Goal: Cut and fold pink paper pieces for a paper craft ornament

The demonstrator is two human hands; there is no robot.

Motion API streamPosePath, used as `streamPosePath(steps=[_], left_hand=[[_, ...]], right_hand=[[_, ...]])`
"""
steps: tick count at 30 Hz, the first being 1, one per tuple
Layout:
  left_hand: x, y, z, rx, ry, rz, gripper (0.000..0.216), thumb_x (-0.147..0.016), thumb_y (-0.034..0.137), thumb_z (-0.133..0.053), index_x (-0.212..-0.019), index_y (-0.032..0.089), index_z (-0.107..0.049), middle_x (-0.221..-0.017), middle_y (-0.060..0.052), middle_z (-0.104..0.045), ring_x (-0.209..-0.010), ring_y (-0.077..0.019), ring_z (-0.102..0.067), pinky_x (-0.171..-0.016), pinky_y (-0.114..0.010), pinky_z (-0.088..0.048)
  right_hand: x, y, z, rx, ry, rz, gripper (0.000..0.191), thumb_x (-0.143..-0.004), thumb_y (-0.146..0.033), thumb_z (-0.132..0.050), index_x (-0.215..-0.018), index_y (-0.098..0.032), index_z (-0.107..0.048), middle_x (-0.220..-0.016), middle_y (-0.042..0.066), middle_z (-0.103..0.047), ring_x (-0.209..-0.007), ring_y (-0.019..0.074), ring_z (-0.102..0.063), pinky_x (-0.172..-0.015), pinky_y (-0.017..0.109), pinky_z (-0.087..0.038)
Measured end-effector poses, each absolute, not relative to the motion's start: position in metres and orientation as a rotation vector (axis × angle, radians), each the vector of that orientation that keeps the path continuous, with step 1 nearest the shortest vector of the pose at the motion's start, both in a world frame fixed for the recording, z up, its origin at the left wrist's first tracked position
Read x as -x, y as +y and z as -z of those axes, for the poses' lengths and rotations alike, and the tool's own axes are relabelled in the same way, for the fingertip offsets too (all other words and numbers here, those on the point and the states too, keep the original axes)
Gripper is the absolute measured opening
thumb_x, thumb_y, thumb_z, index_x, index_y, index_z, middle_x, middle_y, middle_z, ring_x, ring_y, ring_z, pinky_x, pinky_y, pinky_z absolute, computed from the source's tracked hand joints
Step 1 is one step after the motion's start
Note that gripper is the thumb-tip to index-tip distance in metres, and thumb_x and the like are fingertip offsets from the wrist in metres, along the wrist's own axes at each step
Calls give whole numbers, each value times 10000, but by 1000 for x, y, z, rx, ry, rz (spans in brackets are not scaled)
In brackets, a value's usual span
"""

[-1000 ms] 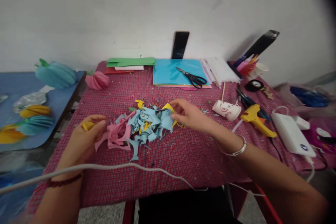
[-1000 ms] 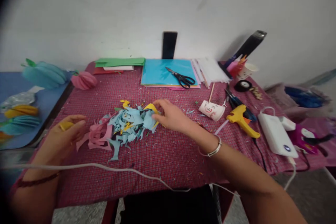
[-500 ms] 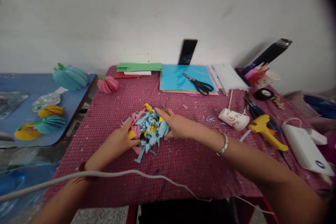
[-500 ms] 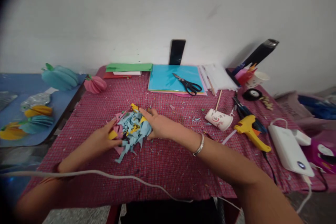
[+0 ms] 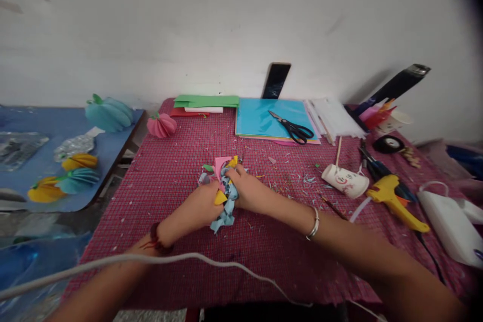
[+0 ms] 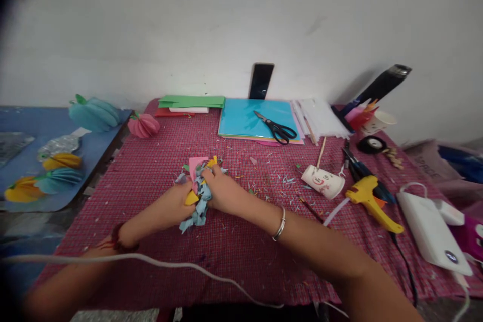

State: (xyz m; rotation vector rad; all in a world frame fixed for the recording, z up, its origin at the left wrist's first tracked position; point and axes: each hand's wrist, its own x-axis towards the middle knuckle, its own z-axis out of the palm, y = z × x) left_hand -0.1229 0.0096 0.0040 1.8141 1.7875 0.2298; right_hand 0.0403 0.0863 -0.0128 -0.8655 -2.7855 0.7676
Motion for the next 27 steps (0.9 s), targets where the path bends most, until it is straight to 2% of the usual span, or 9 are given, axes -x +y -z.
streamPosePath(steps=[5,8,11,13,15,17,20,24,27], left_hand=[[102,1,-11,-1880,1851,-68,242,-798,62,-439,-973,110,-598,-972,-194,-677,-833,-291,-675,-723,-395,-504],[97,-2,-21,-1904,1875,-24,318,-818,45,-394,-1049,66,-611,-996,-235,-675,-867,-324,-682,-739,-429,-508],[115,-4,-35,-1942,1770,-107,338,-856,154,-460,-1159,127,-608,-1036,-159,-701,-901,-275,-676,-806,-390,-507],[141,-2,-42,-1881,1598,-333,377,-883,234,-459,-1233,207,-597,-1078,-83,-711,-859,-209,-671,-784,-331,-511],[169,4,-42,-1686,1531,-644,343,-857,347,-538,-1158,226,-648,-998,-49,-725,-850,-196,-664,-740,-297,-511],[192,12,-34,-1545,1676,-926,264,-825,367,-572,-1002,204,-682,-855,-32,-718,-775,-178,-653,-675,-267,-493],[206,23,-13,-1519,1855,-1085,194,-806,352,-566,-814,182,-658,-735,-20,-676,-657,-157,-597,-606,-257,-458],[199,31,14,-1619,1879,-1066,149,-794,298,-553,-796,187,-653,-800,-31,-690,-755,-183,-623,-727,-305,-490],[191,32,24,-1717,1861,-1022,136,-795,275,-561,-843,202,-666,-887,-42,-694,-862,-200,-628,-825,-337,-485]], right_hand=[[-44,79,21,893,-2795,-678,333,-814,-198,-607,-1110,-167,-458,-1165,134,-500,-866,201,-618,-751,342,-522],[-46,79,28,868,-2729,-716,298,-804,-176,-602,-1074,-165,-477,-1173,143,-507,-884,207,-617,-774,352,-524],[-51,82,35,809,-2591,-805,368,-750,-184,-674,-1069,-173,-492,-1165,138,-530,-990,239,-606,-850,375,-516],[-56,87,38,760,-2483,-862,469,-727,-218,-718,-1133,-188,-485,-1187,134,-544,-1096,262,-581,-919,395,-496],[-64,93,37,701,-2319,-942,564,-718,-265,-741,-1203,-203,-460,-1218,132,-560,-1149,269,-572,-964,414,-479],[-72,103,32,670,-2132,-1021,577,-705,-298,-756,-1193,-208,-463,-1200,131,-599,-1121,271,-602,-966,431,-482],[-83,121,22,716,-1946,-1111,539,-684,-324,-758,-1130,-220,-474,-1147,119,-660,-1036,257,-655,-939,433,-506],[-101,146,14,808,-1815,-1121,560,-663,-295,-744,-1149,-220,-474,-1180,122,-671,-1041,251,-666,-971,444,-495],[-125,158,9,880,-1857,-1050,549,-642,-314,-760,-1117,-221,-503,-1101,114,-701,-972,270,-688,-925,460,-524]])
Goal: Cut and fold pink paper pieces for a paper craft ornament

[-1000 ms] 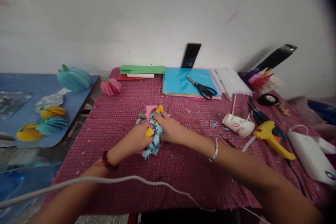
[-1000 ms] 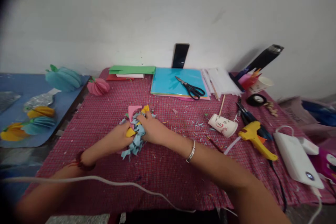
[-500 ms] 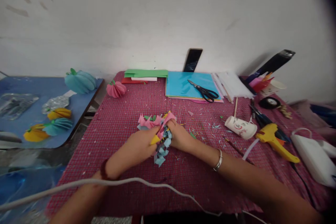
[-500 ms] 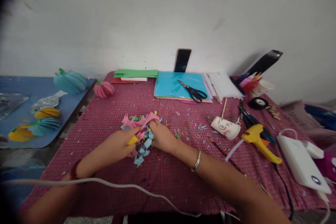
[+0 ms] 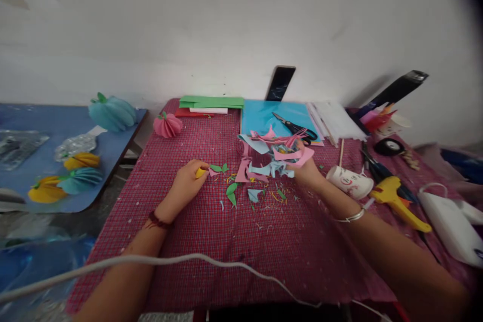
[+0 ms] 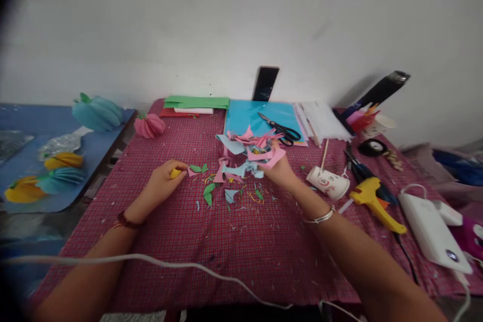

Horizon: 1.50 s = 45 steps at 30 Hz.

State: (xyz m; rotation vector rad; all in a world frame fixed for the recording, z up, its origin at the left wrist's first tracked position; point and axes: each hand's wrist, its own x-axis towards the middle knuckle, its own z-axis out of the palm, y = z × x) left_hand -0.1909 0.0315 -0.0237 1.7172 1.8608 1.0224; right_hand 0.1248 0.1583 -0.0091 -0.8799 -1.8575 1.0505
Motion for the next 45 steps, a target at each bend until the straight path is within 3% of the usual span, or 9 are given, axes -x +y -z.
streamPosePath(steps=[6,10,15,20,23,26,34,40,45], left_hand=[[189,47,20,-1755,1906,-875,188,-847,310,-525,-920,195,-654,-963,-66,-691,-913,-215,-633,-861,-355,-478],[194,71,13,-1796,1862,-632,176,-731,282,-635,-885,201,-660,-910,-46,-697,-834,-217,-634,-762,-321,-470],[198,86,9,-1853,1766,-391,120,-683,302,-647,-744,204,-611,-683,13,-620,-613,-161,-542,-572,-254,-371],[199,82,11,-1911,1744,-357,98,-710,283,-610,-679,199,-571,-729,-18,-613,-675,-180,-545,-642,-282,-398],[200,75,12,-1938,1735,-401,105,-765,275,-577,-825,198,-615,-900,-45,-632,-838,-205,-577,-775,-313,-431],[200,70,11,-1936,1731,-420,194,-800,250,-545,-975,205,-616,-1009,-55,-611,-908,-210,-576,-852,-335,-428],[196,73,12,-1852,1764,-421,78,-770,269,-575,-764,192,-584,-841,-39,-554,-737,-201,-540,-734,-341,-424],[211,76,13,-1697,1653,-548,183,-765,253,-536,-930,205,-598,-932,-35,-635,-842,-187,-595,-779,-322,-462],[222,80,4,-1419,1560,-524,194,-801,326,-534,-943,208,-595,-659,33,-551,-514,-115,-471,-492,-234,-366]], right_hand=[[-185,155,7,1085,-2096,-717,520,-678,-363,-739,-1135,-215,-539,-1099,127,-673,-989,305,-668,-860,466,-546],[-206,134,12,1208,-2382,-499,464,-736,-335,-702,-1160,-201,-568,-1209,171,-611,-1083,350,-619,-887,506,-521],[-219,104,-6,1426,-2688,-367,653,-728,-365,-703,-1319,-165,-509,-1354,234,-505,-1058,373,-642,-842,498,-544],[-247,97,-55,1324,-2801,-473,849,-701,-334,-746,-1470,-346,-384,-1506,140,-412,-1153,350,-613,-866,481,-546],[-243,99,-87,1279,-2647,-425,461,-799,-387,-665,-1242,-479,-579,-1269,91,-644,-945,280,-695,-741,461,-537],[-199,104,-106,1204,-2470,-420,193,-876,-399,-579,-1043,-412,-675,-953,83,-731,-719,217,-684,-622,401,-515],[-23,158,-48,626,-2855,-774,165,-889,-131,-539,-981,-169,-670,-941,59,-687,-885,180,-616,-800,310,-445],[16,177,-15,526,-3126,-570,175,-858,-143,-597,-1022,-166,-653,-1022,84,-619,-883,192,-577,-720,286,-384],[18,177,-7,476,-3169,-602,93,-856,-145,-596,-931,-181,-638,-954,65,-583,-870,188,-547,-701,284,-359]])
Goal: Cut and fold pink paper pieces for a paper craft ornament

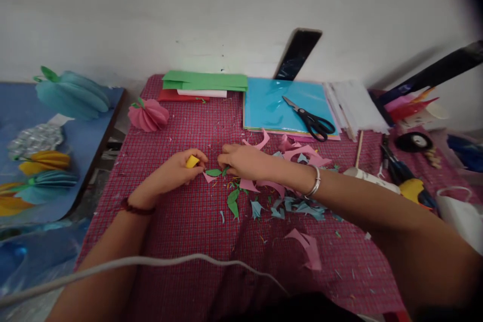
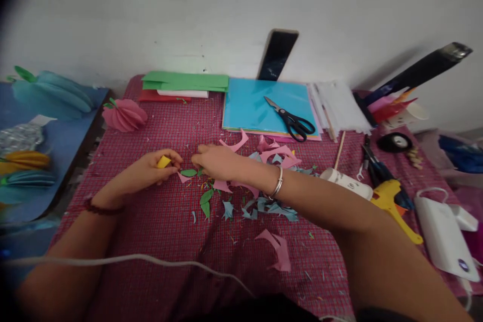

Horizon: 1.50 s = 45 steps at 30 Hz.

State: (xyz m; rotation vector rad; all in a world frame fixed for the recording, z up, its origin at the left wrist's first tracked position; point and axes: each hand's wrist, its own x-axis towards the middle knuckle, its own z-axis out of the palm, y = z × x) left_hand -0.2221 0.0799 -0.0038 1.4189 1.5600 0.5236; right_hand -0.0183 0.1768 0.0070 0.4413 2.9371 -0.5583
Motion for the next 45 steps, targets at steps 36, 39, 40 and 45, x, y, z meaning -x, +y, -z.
streamPosePath(steps=[36,39,40,45], left_hand=[[282,83,32,-1105,2359,-1202,216,-774,269,-538,-937,167,-635,-672,10,-606,-548,-123,-524,-515,-230,-430],[278,84,31,-1163,2402,-1221,232,-766,275,-613,-957,157,-670,-779,1,-651,-661,-117,-553,-637,-235,-460],[277,85,31,-1184,2414,-1228,231,-757,270,-628,-949,152,-680,-817,-5,-665,-694,-120,-562,-677,-243,-467],[277,88,31,-1271,2418,-1222,198,-733,287,-654,-879,161,-700,-827,-14,-691,-736,-142,-597,-741,-273,-483]], right_hand=[[58,225,-19,-629,3068,1099,215,-839,-67,-478,-956,-154,-635,-933,38,-670,-845,141,-596,-800,275,-437],[27,202,-20,-409,2990,1141,159,-868,-94,-510,-953,-143,-636,-925,48,-662,-849,144,-597,-800,280,-444],[15,195,-19,-359,2972,1107,154,-873,-98,-518,-962,-138,-637,-945,60,-656,-865,152,-597,-807,287,-448],[-40,176,-17,-407,2894,832,153,-895,-135,-533,-1000,-141,-644,-982,85,-634,-885,182,-591,-796,312,-454]])
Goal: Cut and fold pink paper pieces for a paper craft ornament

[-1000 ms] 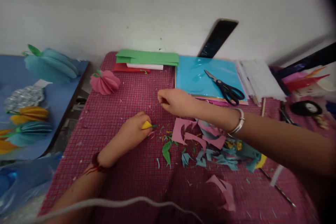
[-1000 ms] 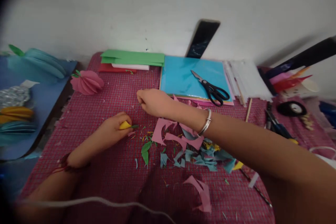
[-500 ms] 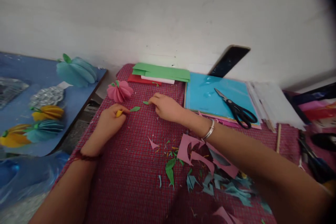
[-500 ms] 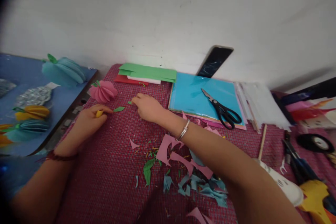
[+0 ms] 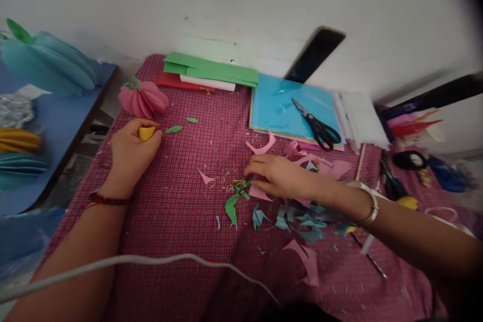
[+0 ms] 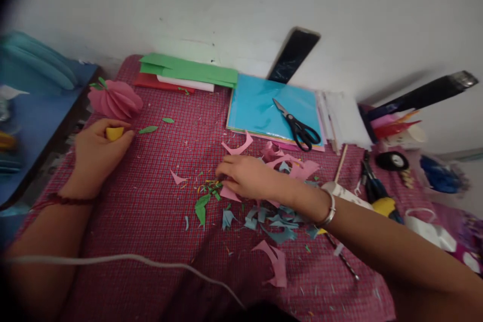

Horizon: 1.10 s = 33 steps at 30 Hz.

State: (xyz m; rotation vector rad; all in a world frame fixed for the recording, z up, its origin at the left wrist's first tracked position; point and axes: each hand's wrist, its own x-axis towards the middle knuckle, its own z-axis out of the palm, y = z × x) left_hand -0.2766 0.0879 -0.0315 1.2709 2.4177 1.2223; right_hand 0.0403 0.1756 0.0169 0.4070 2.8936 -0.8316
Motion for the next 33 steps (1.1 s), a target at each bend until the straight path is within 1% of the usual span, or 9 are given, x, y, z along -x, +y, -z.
streamPosePath(steps=[4,10,13,16,21,24,26,28,33], left_hand=[[280,89,37,-1311,2415,-1183,199,-737,303,-644,-865,164,-705,-801,-15,-695,-725,-151,-606,-727,-281,-487],[286,88,43,-1337,2425,-1120,250,-747,345,-641,-910,171,-718,-825,-19,-703,-737,-154,-621,-704,-269,-485],[286,87,42,-1362,2418,-1094,255,-757,345,-633,-925,173,-718,-825,-22,-703,-750,-162,-635,-689,-262,-475],[285,88,42,-1345,2436,-1073,253,-757,348,-630,-925,180,-717,-819,-18,-701,-749,-165,-635,-692,-265,-472],[285,89,44,-1356,2433,-1067,257,-754,359,-629,-913,176,-713,-814,-21,-707,-734,-160,-626,-717,-273,-490],[285,90,45,-1381,2451,-1039,252,-758,353,-624,-915,177,-711,-832,-19,-712,-742,-157,-621,-738,-278,-493],[285,90,45,-1375,2465,-1008,253,-761,351,-617,-921,181,-712,-831,-16,-711,-726,-157,-610,-726,-281,-489],[284,90,43,-1363,2466,-999,254,-761,351,-614,-921,179,-713,-817,-15,-706,-706,-155,-598,-709,-280,-482],[279,90,37,-1330,2456,-1005,249,-764,339,-614,-914,160,-701,-812,-24,-695,-731,-162,-599,-718,-282,-465]], right_hand=[[-72,170,-22,-468,2813,754,118,-912,-168,-528,-929,-157,-645,-924,65,-625,-830,168,-581,-753,299,-442],[-98,160,-32,-555,2722,671,113,-912,-183,-539,-882,-175,-648,-877,41,-610,-784,157,-568,-712,293,-410],[-89,151,-41,-597,2747,663,141,-926,-206,-537,-845,-172,-647,-876,41,-606,-791,156,-568,-704,289,-396],[-67,137,-42,-689,2851,695,147,-943,-240,-534,-888,-163,-647,-904,45,-612,-807,152,-568,-712,283,-391],[-39,120,-24,-863,2794,589,226,-881,-373,-631,-836,-152,-615,-843,47,-621,-745,166,-564,-657,291,-360],[-37,119,-14,-878,2749,555,164,-886,-303,-607,-823,-153,-599,-844,48,-623,-747,165,-562,-653,290,-347],[-39,119,-11,-893,2721,605,104,-884,-215,-573,-800,-157,-589,-831,38,-616,-752,154,-557,-655,283,-344],[-42,119,-10,-925,2700,678,96,-861,-166,-566,-767,-160,-581,-799,26,-603,-735,141,-546,-648,276,-342],[-36,136,-23,-1085,2662,1111,78,-804,-161,-583,-727,-175,-589,-691,-10,-586,-591,97,-504,-576,257,-348]])
